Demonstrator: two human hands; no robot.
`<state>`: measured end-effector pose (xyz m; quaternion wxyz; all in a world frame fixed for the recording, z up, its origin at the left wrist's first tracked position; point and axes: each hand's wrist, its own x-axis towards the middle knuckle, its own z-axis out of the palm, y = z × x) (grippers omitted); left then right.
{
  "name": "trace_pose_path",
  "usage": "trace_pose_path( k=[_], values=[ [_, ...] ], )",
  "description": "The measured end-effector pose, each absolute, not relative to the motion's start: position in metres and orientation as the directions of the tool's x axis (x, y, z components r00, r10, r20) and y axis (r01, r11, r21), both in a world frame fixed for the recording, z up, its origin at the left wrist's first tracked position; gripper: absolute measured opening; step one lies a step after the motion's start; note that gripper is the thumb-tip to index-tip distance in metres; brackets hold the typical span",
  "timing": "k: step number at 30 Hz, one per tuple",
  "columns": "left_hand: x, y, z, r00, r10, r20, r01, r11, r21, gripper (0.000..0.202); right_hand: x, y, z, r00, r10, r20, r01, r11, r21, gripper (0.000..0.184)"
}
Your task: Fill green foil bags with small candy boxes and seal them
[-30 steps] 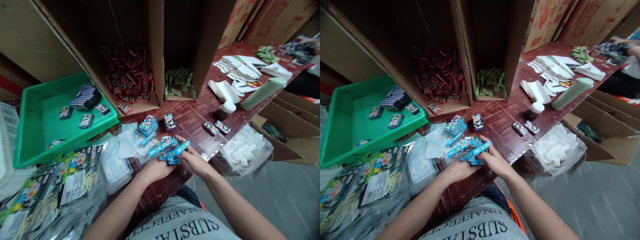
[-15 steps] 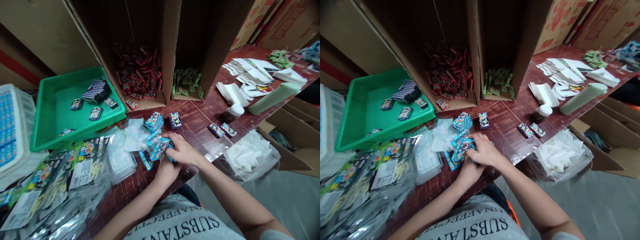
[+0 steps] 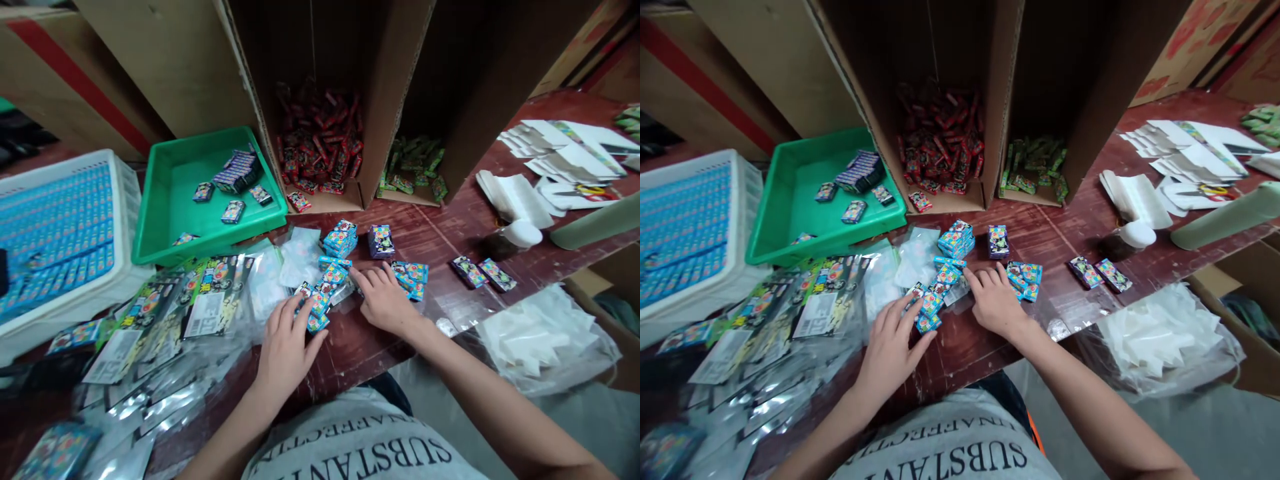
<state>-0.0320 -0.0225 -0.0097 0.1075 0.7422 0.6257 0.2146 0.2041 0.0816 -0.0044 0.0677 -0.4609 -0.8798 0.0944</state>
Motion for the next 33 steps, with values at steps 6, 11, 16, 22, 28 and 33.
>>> trace_pose_path(
  k=[6,11,16,22,28,33],
  values=[
    [-0.038,-0.007,-0.021,0.173,0.968,0.183,0.884,-0.235,0.403,0.060,0.208,0.084,0.001,-0.563,0.801,0.205,0.730,0.598,-0.333,0.068],
    [-0.132,0.013,0.006,-0.397,0.873,0.285,0.912,0.338,0.234,0.075,0.172,0.070,0.020,-0.626,0.719,0.302,0.621,0.694,-0.364,0.053],
    [-0.227,0.027,0.017,-0.593,0.805,-0.012,0.797,0.589,0.134,0.076,0.108,0.057,0.021,-0.836,0.505,0.215,0.412,0.836,-0.362,0.043],
    [-0.233,0.030,0.015,-0.566,0.821,-0.078,0.804,0.570,0.169,0.057,0.052,0.067,0.027,-0.855,0.463,0.235,0.354,0.851,-0.387,0.042],
    [-0.219,0.038,0.018,-0.542,0.830,-0.129,0.777,0.554,0.298,0.066,-0.003,0.080,0.037,-0.861,0.435,0.262,0.299,0.852,-0.431,0.046],
    [-0.213,0.008,0.037,-0.344,0.937,-0.059,0.757,0.314,0.573,0.045,-0.029,0.108,0.048,-0.782,0.493,0.381,0.224,0.793,-0.566,0.055]
  ],
)
